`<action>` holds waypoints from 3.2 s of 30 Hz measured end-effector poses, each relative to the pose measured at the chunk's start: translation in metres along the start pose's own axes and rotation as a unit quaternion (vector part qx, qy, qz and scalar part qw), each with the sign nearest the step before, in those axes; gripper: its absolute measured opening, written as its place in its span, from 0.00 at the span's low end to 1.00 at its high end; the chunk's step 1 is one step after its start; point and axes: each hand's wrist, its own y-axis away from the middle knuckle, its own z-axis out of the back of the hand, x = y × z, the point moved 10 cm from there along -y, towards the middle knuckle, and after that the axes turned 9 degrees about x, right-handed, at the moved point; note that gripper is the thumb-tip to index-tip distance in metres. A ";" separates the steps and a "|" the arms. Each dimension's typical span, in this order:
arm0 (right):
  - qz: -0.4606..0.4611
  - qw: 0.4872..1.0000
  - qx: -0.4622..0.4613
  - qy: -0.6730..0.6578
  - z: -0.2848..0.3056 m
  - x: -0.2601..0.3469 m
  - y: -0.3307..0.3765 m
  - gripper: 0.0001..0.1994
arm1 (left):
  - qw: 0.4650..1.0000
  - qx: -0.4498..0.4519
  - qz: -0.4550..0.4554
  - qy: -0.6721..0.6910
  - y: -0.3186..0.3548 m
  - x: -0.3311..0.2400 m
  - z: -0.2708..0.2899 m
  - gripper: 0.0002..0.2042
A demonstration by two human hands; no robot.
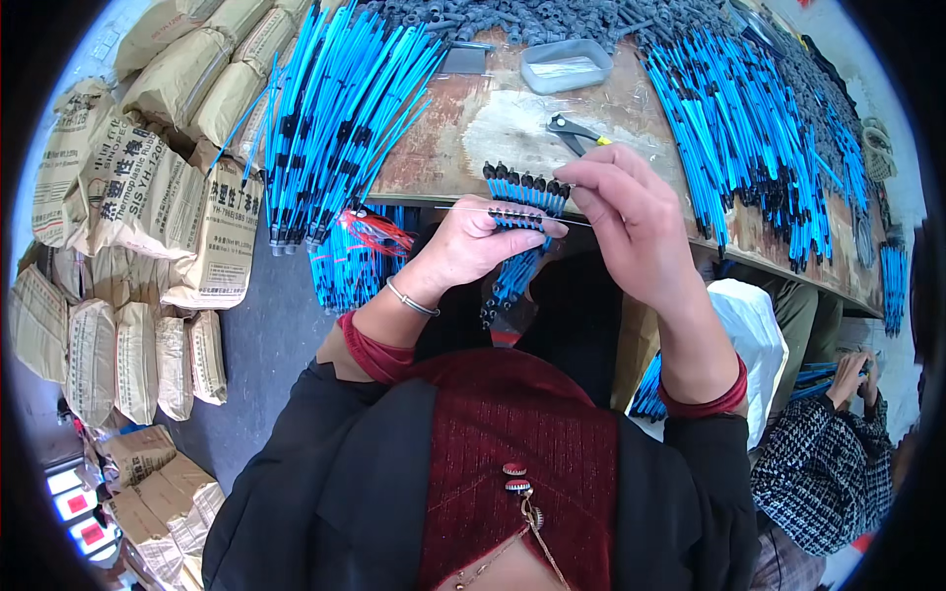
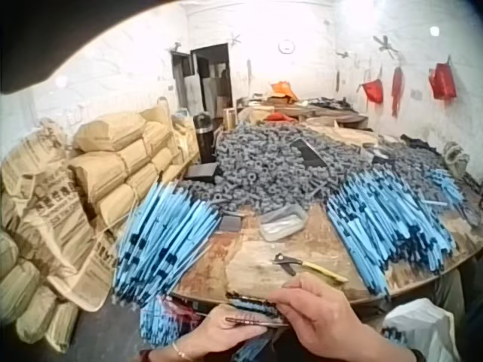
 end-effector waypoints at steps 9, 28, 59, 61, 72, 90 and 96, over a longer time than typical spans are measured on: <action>0.028 0.999 -0.023 0.039 0.002 0.012 -0.001 0.10 | 0.999 -0.005 -0.001 -0.039 0.000 -0.011 0.000 0.09; 0.060 0.997 -0.049 0.030 0.009 0.014 0.000 0.10 | 0.999 0.014 -0.035 0.015 0.000 -0.012 -0.005 0.09; -0.010 0.998 0.046 0.030 -0.009 0.012 -0.009 0.15 | 1.000 0.005 -0.011 -0.018 0.004 -0.006 -0.002 0.10; -0.009 0.998 0.052 0.024 -0.009 0.011 -0.008 0.16 | 1.000 0.004 -0.021 -0.019 0.004 -0.008 -0.003 0.10; 0.111 0.994 -0.004 0.022 0.000 0.034 -0.013 0.13 | 0.998 0.002 -0.053 -0.014 0.003 -0.010 -0.004 0.09; -0.154 0.943 -0.062 0.288 0.014 -0.100 0.031 0.20 | 0.987 -0.113 0.005 0.118 -0.009 -0.009 0.024 0.08; -0.236 0.908 0.022 0.346 -0.018 -0.146 0.057 0.24 | 0.969 -0.138 -0.035 0.201 -0.042 -0.065 0.061 0.09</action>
